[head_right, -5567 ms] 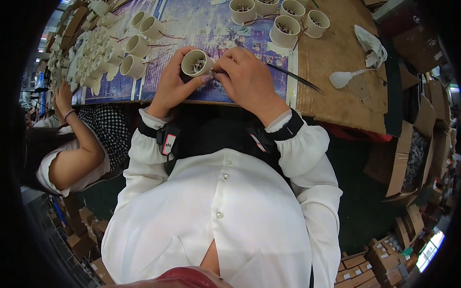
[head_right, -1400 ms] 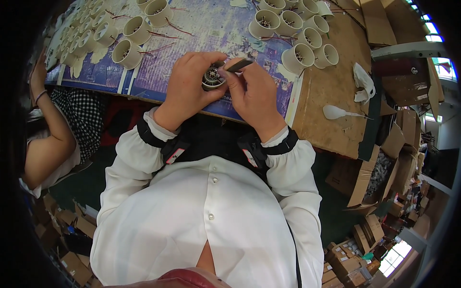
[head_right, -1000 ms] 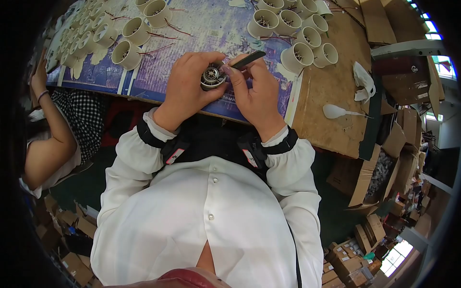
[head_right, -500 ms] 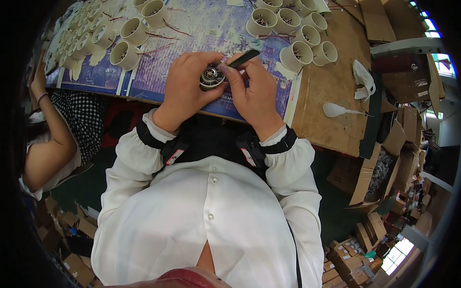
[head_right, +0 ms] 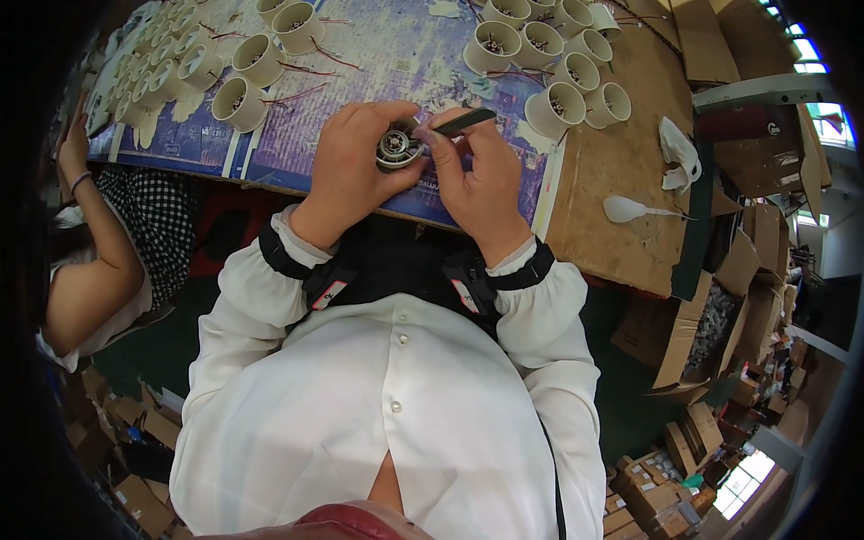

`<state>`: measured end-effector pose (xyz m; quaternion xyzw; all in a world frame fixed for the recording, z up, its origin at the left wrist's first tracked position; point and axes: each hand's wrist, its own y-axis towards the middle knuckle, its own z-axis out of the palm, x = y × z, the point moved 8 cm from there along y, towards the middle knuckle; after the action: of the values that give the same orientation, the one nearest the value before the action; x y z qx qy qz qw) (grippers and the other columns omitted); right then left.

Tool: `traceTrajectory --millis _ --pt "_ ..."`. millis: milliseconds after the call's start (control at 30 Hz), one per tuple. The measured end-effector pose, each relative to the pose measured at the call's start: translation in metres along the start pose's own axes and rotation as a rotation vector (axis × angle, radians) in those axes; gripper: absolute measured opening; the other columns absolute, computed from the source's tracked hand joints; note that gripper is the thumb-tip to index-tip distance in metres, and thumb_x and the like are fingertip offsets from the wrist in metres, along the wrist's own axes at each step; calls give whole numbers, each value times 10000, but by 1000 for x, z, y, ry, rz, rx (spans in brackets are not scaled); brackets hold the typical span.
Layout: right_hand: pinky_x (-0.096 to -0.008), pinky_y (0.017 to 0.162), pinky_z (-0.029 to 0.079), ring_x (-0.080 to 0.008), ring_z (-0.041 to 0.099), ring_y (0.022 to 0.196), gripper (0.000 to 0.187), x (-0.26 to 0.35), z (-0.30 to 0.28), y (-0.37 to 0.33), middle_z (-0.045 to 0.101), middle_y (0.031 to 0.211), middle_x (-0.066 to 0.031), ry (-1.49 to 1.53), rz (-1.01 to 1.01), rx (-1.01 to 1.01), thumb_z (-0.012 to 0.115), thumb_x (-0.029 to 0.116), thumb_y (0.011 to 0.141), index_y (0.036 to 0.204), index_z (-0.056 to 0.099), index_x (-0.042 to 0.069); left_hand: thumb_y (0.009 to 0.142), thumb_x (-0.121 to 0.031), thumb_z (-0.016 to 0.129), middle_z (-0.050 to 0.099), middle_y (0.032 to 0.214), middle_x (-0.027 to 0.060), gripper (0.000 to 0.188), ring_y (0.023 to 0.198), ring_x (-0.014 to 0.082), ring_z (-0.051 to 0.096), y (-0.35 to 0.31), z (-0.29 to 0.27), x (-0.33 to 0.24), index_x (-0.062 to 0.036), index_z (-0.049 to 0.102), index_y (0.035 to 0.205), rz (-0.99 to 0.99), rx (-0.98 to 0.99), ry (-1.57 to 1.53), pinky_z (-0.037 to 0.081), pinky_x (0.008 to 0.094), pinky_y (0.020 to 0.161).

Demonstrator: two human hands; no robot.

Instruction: The person picks up a plastic housing, inserts a wire into a side hole, and uses tweezers to position it. They apply glue from a squeeze bottle to the wire and housing before setting the assembly back onto the table.

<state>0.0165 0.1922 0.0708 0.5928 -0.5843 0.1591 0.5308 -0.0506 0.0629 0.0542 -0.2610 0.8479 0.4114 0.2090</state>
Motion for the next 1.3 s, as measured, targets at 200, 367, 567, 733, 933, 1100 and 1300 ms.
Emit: traceTrajectory --millis 200,367,567,733,933,1100,1300 --pt "-243 761 514 -127 659 889 112 -1 2 0 689 1003 -74 -27 -14 33 634 61 984 1070 577 18 652 -132 834 671 1028 70 529 926 305 615 1 -2 -2 -91 638 1141 20 -7 5 485 412 803" --pt "-244 760 513 -127 657 888 114 -2 3 0 690 1005 -75 -37 -6 46 637 64 983 1071 579 17 655 -137 835 670 1041 75 524 932 309 616 1 -2 -2 -88 638 1138 16 -9 5 486 412 808" --pt "-243 755 510 -123 652 886 113 -3 2 -1 691 1009 -75 -36 -18 42 636 64 983 1071 582 18 657 -141 835 672 1045 74 523 935 309 617 2 -2 -3 -88 638 1139 17 -2 6 487 411 812" --pt "-240 746 509 -120 648 880 109 -2 4 -1 690 1010 -71 -48 3 54 635 67 985 1069 583 20 657 -143 836 672 1051 74 524 937 309 617 1 -1 -1 -87 639 1139 17 -3 9 488 412 813" --pt "-235 722 503 -113 645 867 108 -4 2 -2 690 1005 -63 -32 -15 30 637 75 986 1065 586 24 658 -144 835 671 1050 75 521 938 309 617 1 -2 -3 -88 639 1138 19 -9 2 489 413 810" --pt "-236 709 500 -110 643 850 106 -2 3 -1 691 996 -61 -57 -6 37 644 76 981 1058 591 25 662 -144 832 667 1042 76 519 938 310 616 2 -2 -2 -90 636 1139 5 -1 6 488 414 811" --pt "-239 701 500 -114 643 828 100 7 5 1 692 977 -58 -112 -74 71 653 74 975 1047 604 25 664 -140 828 666 1035 76 517 938 310 617 2 -2 -2 -94 633 1141 22 -23 7 485 413 813"
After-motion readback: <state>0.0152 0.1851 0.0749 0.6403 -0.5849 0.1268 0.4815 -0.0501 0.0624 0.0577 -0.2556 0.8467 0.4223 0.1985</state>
